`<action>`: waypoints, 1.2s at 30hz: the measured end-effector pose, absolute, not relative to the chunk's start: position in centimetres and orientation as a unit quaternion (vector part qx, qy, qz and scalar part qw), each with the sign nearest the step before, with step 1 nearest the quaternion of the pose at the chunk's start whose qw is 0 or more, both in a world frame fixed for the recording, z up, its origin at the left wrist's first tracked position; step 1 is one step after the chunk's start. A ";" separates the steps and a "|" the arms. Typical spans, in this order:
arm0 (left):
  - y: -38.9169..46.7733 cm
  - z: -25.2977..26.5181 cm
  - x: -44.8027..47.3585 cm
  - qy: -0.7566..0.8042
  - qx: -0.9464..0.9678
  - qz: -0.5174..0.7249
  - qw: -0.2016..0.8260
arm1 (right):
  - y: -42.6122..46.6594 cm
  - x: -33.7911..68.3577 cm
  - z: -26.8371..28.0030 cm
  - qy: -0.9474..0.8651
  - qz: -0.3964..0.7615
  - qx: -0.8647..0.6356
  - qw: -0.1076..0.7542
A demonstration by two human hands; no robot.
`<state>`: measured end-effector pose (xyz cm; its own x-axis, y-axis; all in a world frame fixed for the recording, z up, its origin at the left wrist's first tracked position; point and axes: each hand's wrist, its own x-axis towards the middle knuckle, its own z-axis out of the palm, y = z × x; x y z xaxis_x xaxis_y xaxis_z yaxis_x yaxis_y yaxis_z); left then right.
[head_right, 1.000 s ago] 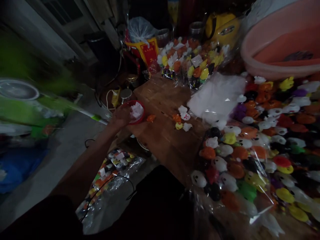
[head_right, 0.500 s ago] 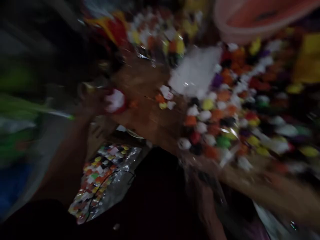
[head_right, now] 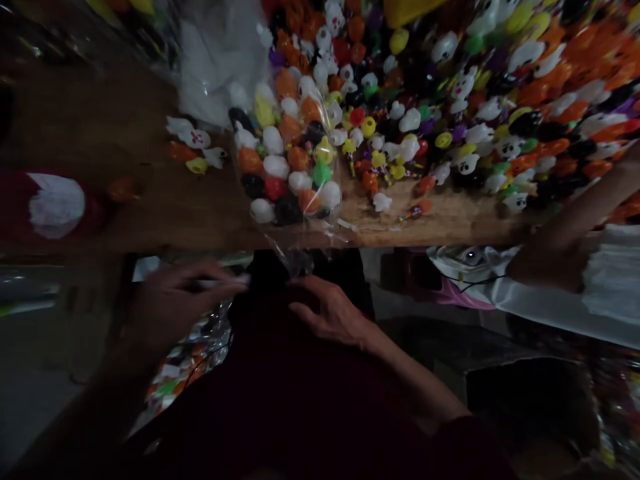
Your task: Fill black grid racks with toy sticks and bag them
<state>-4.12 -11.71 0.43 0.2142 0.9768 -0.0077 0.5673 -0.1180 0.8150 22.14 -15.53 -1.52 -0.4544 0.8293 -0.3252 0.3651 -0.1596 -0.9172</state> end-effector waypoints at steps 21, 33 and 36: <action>-14.7 -1.2 2.8 0.510 0.722 0.380 0.272 | -17.0 23.0 -2.8 -0.409 0.528 -0.623 0.409; -10.0 -3.3 8.0 0.422 0.783 0.458 0.010 | -14.5 19.4 -2.8 -0.328 0.484 -0.605 0.541; -10.4 -1.8 8.6 0.388 0.800 0.456 -0.028 | -13.9 19.2 -1.6 -0.239 0.573 -0.567 0.542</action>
